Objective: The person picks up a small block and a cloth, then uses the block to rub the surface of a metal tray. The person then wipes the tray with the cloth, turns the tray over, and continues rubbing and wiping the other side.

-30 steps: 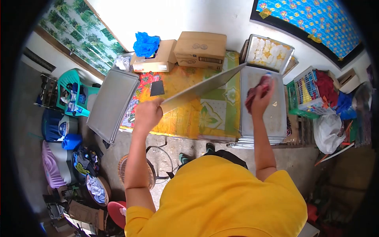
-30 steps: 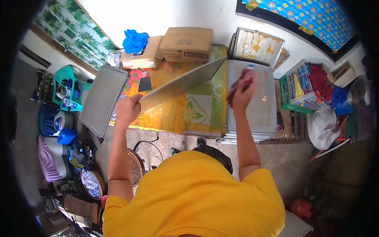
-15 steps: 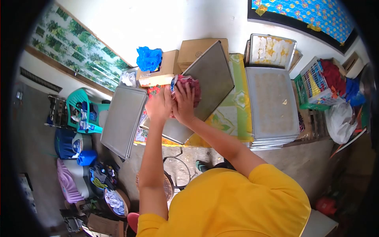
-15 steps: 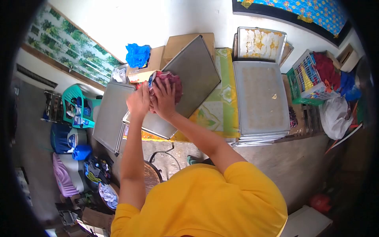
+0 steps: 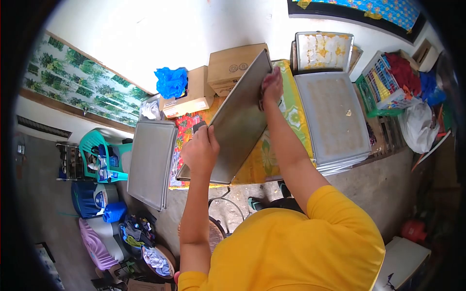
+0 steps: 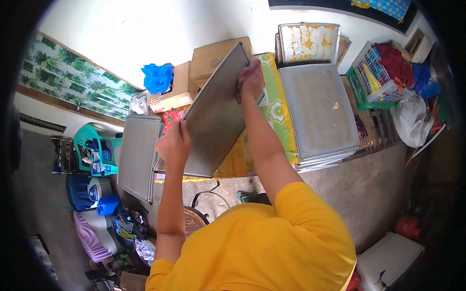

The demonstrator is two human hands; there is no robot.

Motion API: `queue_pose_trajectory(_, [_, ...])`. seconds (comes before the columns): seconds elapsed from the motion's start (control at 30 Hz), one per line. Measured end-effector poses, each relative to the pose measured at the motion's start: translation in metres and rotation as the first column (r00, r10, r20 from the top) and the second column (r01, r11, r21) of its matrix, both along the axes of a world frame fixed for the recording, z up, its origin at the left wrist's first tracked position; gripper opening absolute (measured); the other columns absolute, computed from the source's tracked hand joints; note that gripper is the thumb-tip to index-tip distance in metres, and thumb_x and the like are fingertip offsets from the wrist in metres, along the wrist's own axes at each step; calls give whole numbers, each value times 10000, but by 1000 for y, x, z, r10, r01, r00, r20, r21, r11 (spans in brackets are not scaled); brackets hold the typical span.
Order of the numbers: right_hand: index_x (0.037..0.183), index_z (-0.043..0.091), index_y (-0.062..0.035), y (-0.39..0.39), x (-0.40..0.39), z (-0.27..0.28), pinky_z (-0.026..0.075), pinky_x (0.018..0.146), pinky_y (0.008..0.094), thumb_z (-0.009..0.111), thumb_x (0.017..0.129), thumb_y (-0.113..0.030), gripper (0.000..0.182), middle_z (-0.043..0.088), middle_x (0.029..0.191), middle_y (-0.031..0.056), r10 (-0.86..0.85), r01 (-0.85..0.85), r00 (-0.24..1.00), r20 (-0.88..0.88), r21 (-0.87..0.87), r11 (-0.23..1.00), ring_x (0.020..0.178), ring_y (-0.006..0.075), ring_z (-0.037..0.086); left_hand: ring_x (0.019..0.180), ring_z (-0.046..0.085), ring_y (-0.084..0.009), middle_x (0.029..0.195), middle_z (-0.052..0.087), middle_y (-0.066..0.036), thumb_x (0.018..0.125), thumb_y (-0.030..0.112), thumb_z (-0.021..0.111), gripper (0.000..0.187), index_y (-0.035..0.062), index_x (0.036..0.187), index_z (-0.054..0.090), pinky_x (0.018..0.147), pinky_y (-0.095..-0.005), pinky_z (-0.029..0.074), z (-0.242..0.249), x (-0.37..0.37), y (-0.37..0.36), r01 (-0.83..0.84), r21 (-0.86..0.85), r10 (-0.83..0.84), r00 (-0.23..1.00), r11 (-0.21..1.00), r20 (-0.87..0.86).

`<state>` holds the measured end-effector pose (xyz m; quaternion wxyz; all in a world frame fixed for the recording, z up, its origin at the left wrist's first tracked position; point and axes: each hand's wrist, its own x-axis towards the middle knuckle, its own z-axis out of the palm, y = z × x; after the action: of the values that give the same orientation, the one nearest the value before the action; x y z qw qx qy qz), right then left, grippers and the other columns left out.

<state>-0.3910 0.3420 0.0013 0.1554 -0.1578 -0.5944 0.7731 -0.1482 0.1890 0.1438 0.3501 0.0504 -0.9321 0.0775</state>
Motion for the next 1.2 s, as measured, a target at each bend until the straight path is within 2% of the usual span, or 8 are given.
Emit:
queue_pose_trajectory(0.2, [1438, 361, -151, -41, 70, -109, 372, 1013, 451, 324, 1002, -344, 478, 416, 1415, 200, -247, -7, 858, 450, 492, 871, 1250, 389, 449, 402, 525, -222, 560, 551, -24, 893, 292, 606, 204, 146, 755, 572, 381, -342, 394, -6, -2, -1, -36, -55, 35, 999, 998, -20])
queue_pose_trajectory(0.53, [1337, 402, 11, -130, 320, -141, 402, 977, 455, 332, 976, -199, 423, 520, 1246, 217, 451, -610, 656, 605, 74, 789, 1084, 344, 537, 405, 526, -220, 538, 540, -23, 897, 318, 597, 267, 143, 709, 525, 384, -334, 398, -6, -2, 1, -82, -95, 80, 997, 992, -23])
queue_pose_trajectory(0.57, [1247, 495, 29, -165, 347, -199, 431, 952, 418, 348, 956, -181, 388, 600, 1141, 194, 820, -789, 513, 255, -237, 567, 1055, 320, 571, 410, 531, -222, 544, 545, -26, 898, 318, 595, 273, 141, 704, 520, 387, -337, 402, -5, -3, 2, -73, -84, 73, 997, 994, -7])
queue_pose_trajectory(0.67, [1151, 589, -2, -120, 358, -82, 472, 866, 421, 458, 931, -194, 319, 647, 1062, 226, 926, -929, 219, 308, 355, 101, 1005, 373, 616, 455, 565, -248, 579, 576, -46, 912, 334, 571, 267, 143, 730, 531, 413, -366, 426, -2, -3, -3, -54, -21, 55, 997, 998, 48])
queue_pose_trajectory(0.77, [1199, 587, -50, -95, 309, -72, 471, 901, 406, 578, 881, -238, 369, 644, 1116, 190, 961, -924, 35, 273, 375, -73, 1033, 341, 617, 560, 625, -298, 659, 630, -80, 936, 371, 526, 256, 148, 826, 588, 477, -418, 469, 1, -4, -14, -25, 95, 13, 992, 995, 123])
queue_pose_trajectory(0.9, [1174, 610, -65, -16, 247, -39, 475, 903, 395, 632, 837, -298, 411, 655, 1082, 167, 998, -893, -3, 69, 448, -33, 1035, 298, 620, 512, 598, -279, 642, 617, -71, 932, 368, 526, 292, 125, 777, 576, 458, -389, 452, 2, -4, -19, 28, 127, -43, 993, 991, 111])
queue_pose_trajectory(1.07, [1303, 454, 9, 15, 150, 37, 396, 985, 424, 612, 859, -223, 526, 526, 1225, 230, 419, -301, 841, -341, 350, 887, 1108, 381, 524, 618, 635, -316, 704, 652, -101, 950, 446, 447, 389, 111, 838, 612, 538, -452, 472, 25, 2, -6, -98, 324, -3, 955, 941, 298])
queue_pose_trajectory(1.2, [1282, 453, -8, -50, 144, 33, 386, 926, 499, 616, 829, -154, 504, 516, 1158, 202, 248, 55, 841, -481, 533, 844, 984, 374, 498, 681, 645, -363, 704, 656, -145, 950, 472, 436, 387, 146, 913, 641, 597, -485, 474, 19, -1, -5, -154, 333, 32, 938, 930, 345])
